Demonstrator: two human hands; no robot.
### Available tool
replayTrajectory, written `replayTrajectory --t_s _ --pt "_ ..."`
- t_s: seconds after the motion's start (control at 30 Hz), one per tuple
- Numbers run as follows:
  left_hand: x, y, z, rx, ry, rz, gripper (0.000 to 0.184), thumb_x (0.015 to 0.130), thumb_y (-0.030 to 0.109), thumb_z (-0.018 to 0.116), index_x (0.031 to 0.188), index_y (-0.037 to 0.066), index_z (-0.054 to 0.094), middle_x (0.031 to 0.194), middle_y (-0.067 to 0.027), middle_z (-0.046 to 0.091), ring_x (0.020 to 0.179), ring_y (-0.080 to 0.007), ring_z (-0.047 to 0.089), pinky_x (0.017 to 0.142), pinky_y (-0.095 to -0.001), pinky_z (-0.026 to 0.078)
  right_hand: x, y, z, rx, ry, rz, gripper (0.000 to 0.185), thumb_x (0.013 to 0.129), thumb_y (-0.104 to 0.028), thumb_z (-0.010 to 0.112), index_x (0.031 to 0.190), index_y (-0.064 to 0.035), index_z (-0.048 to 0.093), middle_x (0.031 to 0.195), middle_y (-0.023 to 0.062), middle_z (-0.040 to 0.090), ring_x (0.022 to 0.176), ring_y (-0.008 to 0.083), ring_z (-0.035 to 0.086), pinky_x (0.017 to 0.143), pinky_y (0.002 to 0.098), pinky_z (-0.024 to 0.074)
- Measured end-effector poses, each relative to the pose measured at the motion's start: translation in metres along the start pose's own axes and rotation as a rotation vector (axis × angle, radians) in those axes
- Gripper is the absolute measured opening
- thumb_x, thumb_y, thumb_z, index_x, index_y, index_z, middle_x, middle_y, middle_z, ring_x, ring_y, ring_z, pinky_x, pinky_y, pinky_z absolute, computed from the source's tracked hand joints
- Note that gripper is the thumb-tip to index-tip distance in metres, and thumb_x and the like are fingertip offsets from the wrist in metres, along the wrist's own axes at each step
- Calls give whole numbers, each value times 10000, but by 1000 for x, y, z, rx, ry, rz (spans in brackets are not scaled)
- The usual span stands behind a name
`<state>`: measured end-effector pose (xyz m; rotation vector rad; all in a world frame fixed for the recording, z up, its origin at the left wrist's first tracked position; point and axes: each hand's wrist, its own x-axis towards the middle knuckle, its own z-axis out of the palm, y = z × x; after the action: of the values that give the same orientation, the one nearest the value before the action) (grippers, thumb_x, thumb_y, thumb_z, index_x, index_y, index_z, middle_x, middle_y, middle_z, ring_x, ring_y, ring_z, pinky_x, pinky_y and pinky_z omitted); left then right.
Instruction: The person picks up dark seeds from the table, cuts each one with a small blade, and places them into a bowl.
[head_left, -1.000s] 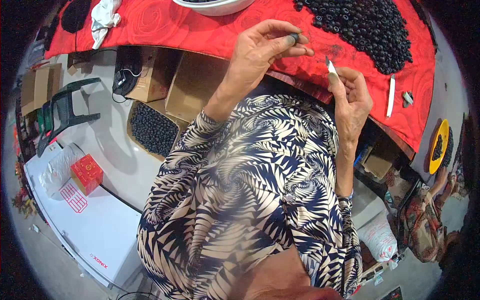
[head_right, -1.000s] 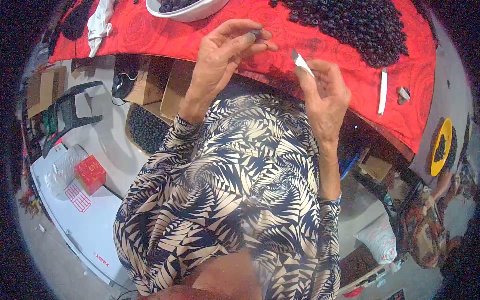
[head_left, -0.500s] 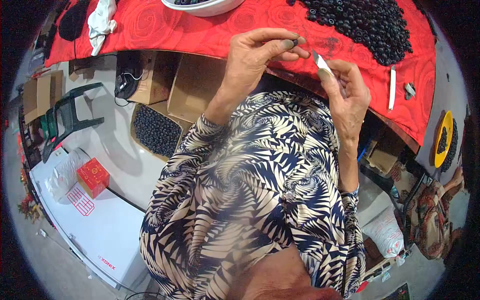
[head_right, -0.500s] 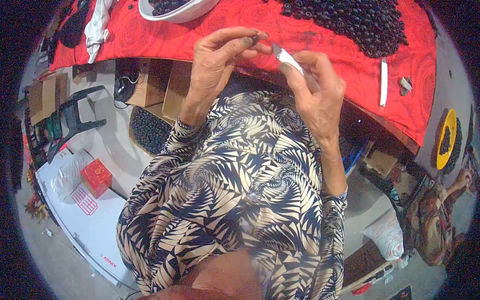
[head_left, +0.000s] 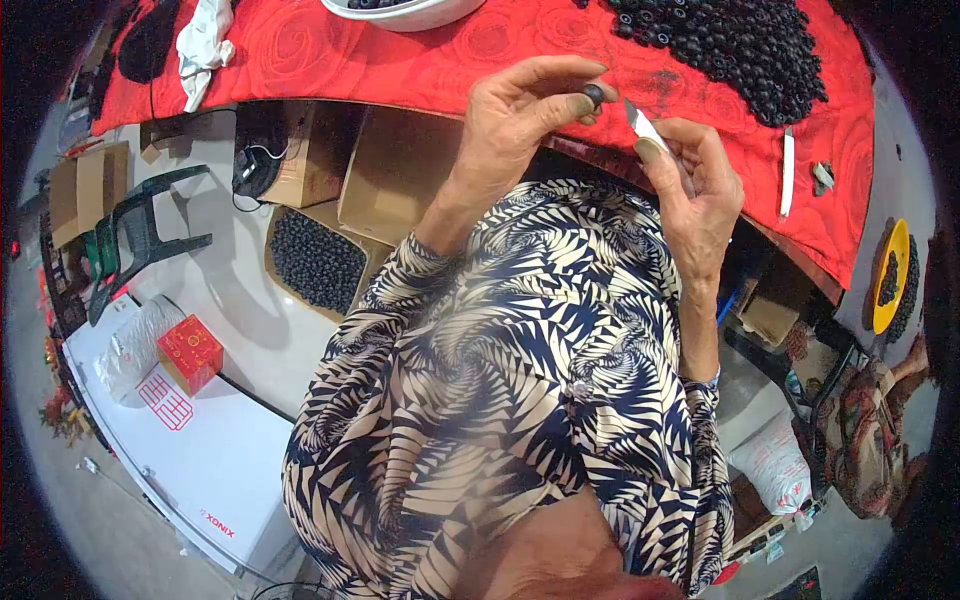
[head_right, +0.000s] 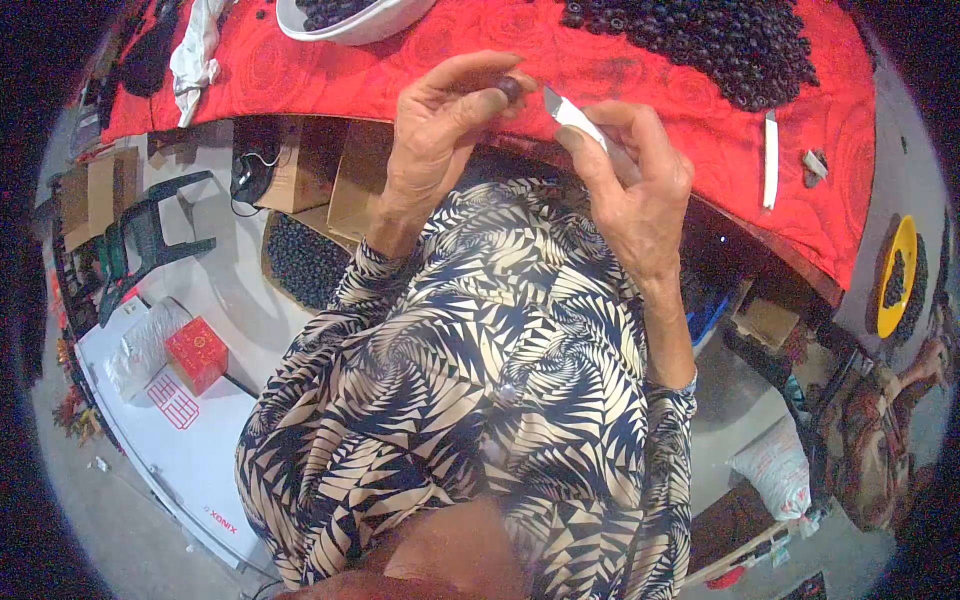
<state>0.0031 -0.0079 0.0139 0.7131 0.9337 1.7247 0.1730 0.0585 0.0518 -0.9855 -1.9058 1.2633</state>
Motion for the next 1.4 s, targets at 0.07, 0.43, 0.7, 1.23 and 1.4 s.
replayTrajectory --t_s 0.07,0.43,0.7,1.23,1.4 --pt "-1 2 1 62 -16 3 256 852 22 576 1102 -31 575 1017 -159 637 915 -171 612 810 -272 501 0 0 0 -12 -6 3 222 798 -94 685 951 19 570 839 101 654 783 134 618 679 271 507" --pt "0 -3 -4 75 -38 49 183 854 -4 555 1030 -25 600 973 -155 633 857 -185 626 742 -278 521 -1 -6 0 0 -25 8 211 796 -76 681 948 20 572 824 99 654 756 128 620 653 266 503" --pt "1 -8 -3 -88 18 -3 221 801 -41 580 1021 -19 590 982 -156 629 840 -183 627 779 -304 533 -1 -11 0 -98 -63 -111 182 788 -64 675 922 10 577 768 106 646 664 148 632 573 279 498" --pt "-2 -7 1 22 48 45 177 779 -55 642 951 -13 636 912 -76 634 843 -109 608 743 -213 496 0 -7 3 -180 -38 -226 190 768 -80 688 911 -13 582 741 99 632 619 190 632 553 300 492" --pt "1 -12 -8 139 -10 122 206 778 -47 648 980 -9 633 907 -69 637 843 -105 602 741 -213 494 0 -3 5 -169 -42 -235 191 767 -79 688 912 -13 582 751 103 633 628 191 633 559 298 491"
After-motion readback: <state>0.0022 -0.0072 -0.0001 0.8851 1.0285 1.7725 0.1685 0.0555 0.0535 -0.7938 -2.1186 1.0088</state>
